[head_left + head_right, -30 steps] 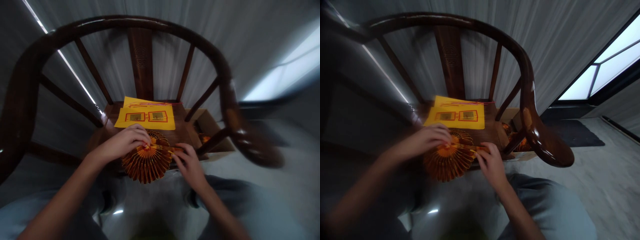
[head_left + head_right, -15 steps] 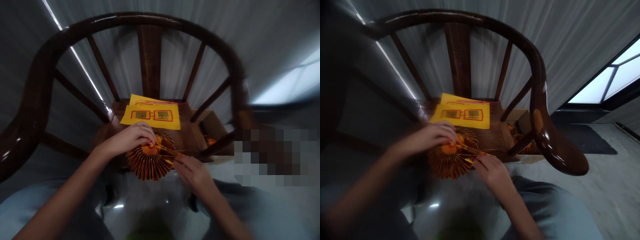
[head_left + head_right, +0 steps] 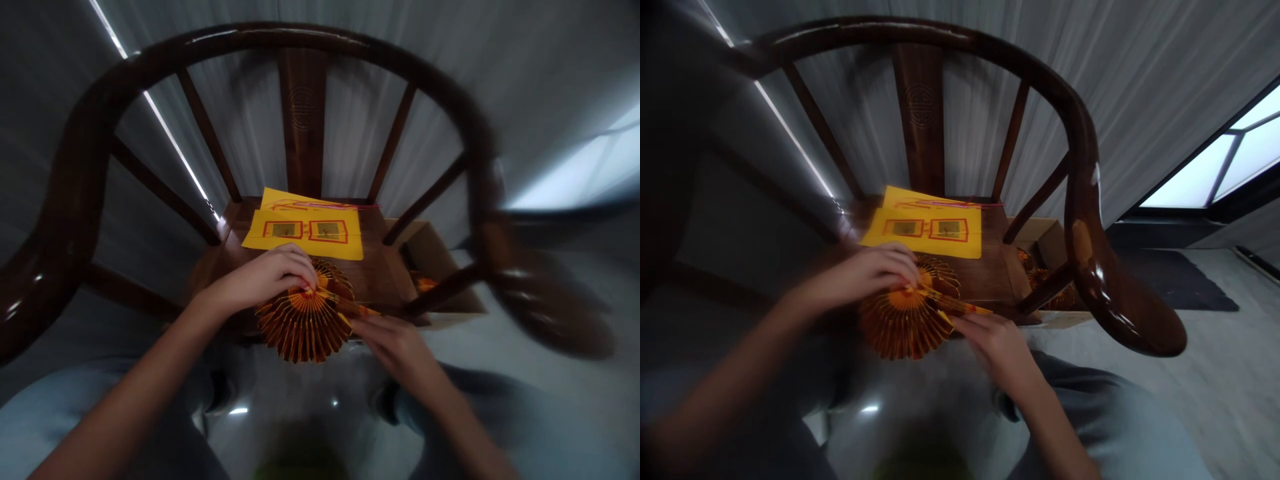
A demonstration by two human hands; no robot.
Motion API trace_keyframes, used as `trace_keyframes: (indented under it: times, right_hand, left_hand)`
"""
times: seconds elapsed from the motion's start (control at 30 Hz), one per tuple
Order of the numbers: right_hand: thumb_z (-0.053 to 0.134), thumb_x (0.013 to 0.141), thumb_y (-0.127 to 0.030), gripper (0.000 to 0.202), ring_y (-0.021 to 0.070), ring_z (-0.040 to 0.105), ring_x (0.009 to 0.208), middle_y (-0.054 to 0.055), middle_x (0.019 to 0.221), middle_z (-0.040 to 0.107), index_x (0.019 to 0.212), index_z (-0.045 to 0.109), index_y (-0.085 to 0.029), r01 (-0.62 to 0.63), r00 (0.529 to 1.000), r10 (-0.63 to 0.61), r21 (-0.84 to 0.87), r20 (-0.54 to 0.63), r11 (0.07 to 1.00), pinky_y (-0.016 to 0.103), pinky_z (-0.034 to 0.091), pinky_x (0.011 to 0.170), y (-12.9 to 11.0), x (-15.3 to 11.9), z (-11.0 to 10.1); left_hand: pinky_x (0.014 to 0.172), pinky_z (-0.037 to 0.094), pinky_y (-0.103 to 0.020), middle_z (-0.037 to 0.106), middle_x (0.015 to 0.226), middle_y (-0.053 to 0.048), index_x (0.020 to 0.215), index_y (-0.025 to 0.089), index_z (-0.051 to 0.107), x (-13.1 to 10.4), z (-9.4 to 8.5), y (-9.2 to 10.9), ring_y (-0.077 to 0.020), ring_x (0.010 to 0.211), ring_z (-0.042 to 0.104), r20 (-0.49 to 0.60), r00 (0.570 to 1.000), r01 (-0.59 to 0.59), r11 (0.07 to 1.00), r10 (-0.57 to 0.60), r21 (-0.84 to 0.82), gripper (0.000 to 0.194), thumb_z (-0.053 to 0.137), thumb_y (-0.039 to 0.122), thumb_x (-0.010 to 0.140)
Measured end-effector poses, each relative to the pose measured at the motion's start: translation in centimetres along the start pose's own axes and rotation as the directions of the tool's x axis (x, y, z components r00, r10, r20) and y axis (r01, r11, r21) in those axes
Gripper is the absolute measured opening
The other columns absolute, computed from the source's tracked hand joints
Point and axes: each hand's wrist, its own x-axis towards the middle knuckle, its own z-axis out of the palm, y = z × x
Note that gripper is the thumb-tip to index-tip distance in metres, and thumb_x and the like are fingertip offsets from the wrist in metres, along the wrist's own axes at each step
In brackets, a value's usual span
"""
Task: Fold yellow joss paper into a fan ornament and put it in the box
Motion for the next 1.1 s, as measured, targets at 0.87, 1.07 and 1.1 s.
trace_keyframes:
  times: [0.87, 1.07, 1.1]
  right_hand:
    - [0.047, 0.095, -0.012, 0.026, 0.0219, 0.067, 0.083, 0.010, 0.096, 0.074, 0.107, 0.071, -0.014, 0.104, 0.990, -0.120, -0.183, -0.078, 0.978, 0.037, 0.056, 0.074, -0.8, 1.5, -0.3]
    - [0.045, 0.098, -0.016, 0.025, 0.0206, 0.061, 0.085, 0.009, 0.087, 0.070, 0.105, 0.069, -0.013, 0.139, 0.990, -0.141, -0.082, -0.009, 0.987, 0.034, 0.054, 0.075, -1.8, 2.0, -0.7]
    - [0.044, 0.099, -0.016, 0.025, 0.0201, 0.060, 0.084, 0.009, 0.086, 0.069, 0.105, 0.069, -0.013, 0.137, 0.991, -0.137, -0.052, -0.005, 0.989, 0.034, 0.054, 0.074, -2.0, 2.1, -0.7]
  left_hand:
    - [0.096, 0.043, -0.034, 0.073, 0.102, 0.000, 0.093, 0.025, 0.073, 0.3, 0.2, -0.3, -0.0173, 0.107, 0.057, 0.009, 1.000, 0.011, 1.000, -0.011, 0.006, 0.016, 0.058, 0.021, 0.093]
    - [0.097, 0.042, -0.035, 0.073, 0.102, 0.000, 0.093, 0.026, 0.073, 0.4, 0.3, -0.3, -0.0178, 0.109, 0.057, 0.011, 1.000, 0.007, 1.000, -0.007, 0.015, 0.016, 0.058, 0.024, 0.093]
    - [0.097, 0.042, -0.035, 0.073, 0.102, 0.000, 0.093, 0.026, 0.074, 0.4, 0.3, -0.3, -0.0179, 0.109, 0.057, 0.014, 1.000, 0.008, 1.000, -0.008, 0.015, 0.016, 0.057, 0.024, 0.093]
